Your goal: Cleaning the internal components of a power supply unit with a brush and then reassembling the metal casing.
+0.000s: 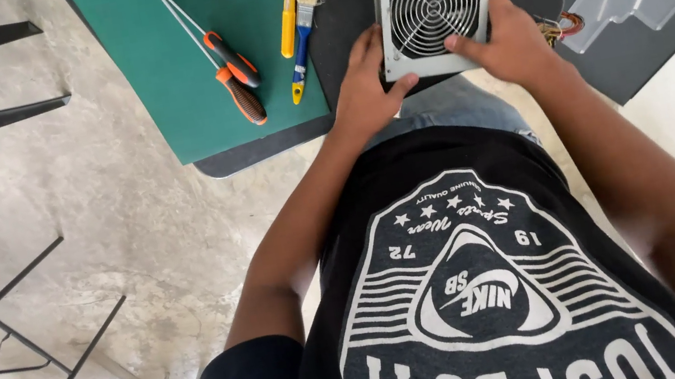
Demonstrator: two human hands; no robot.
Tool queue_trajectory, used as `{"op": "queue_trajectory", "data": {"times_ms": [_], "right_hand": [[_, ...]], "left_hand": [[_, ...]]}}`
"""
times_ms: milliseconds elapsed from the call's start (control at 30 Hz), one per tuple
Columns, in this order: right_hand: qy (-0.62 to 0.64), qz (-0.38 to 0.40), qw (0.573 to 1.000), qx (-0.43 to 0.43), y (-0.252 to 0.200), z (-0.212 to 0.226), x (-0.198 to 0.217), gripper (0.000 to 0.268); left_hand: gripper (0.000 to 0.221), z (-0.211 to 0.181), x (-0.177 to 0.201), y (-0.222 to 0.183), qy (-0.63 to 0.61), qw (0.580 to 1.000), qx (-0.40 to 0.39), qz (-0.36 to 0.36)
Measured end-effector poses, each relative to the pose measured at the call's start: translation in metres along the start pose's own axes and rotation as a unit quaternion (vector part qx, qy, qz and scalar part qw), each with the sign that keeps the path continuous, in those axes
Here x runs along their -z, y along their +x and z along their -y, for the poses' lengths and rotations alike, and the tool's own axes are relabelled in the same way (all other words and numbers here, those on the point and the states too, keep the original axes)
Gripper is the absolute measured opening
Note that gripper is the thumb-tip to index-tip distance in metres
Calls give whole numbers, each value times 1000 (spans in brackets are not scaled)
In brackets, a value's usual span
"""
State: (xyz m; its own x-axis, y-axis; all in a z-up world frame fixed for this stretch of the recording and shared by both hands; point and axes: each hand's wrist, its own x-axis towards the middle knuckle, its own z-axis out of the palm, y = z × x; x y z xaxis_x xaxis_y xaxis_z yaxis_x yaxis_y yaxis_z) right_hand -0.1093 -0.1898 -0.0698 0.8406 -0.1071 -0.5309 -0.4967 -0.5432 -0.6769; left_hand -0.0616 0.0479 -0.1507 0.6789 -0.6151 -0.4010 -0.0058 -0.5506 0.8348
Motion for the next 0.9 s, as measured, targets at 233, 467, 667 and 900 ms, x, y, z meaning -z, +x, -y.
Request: {"op": "queue_trajectory", "data": {"times_ms": [233, 467, 667, 900], "right_hand": [[-28, 11, 999, 36, -7, -17, -5, 90], [-149, -40, 986, 61, -12, -28, -27, 126], [-163, -22, 983, 83, -5, -27, -17, 111], [-141, -20, 984, 102, -5, -32, -16, 98]], "left_hand": [[120, 13, 28, 8, 142, 966, -216, 8], [105, 26, 33, 23, 112, 962, -248, 21], [103, 20, 54, 35, 155, 957, -239, 46], [75, 24, 59, 33, 145, 950, -278, 9]]}}
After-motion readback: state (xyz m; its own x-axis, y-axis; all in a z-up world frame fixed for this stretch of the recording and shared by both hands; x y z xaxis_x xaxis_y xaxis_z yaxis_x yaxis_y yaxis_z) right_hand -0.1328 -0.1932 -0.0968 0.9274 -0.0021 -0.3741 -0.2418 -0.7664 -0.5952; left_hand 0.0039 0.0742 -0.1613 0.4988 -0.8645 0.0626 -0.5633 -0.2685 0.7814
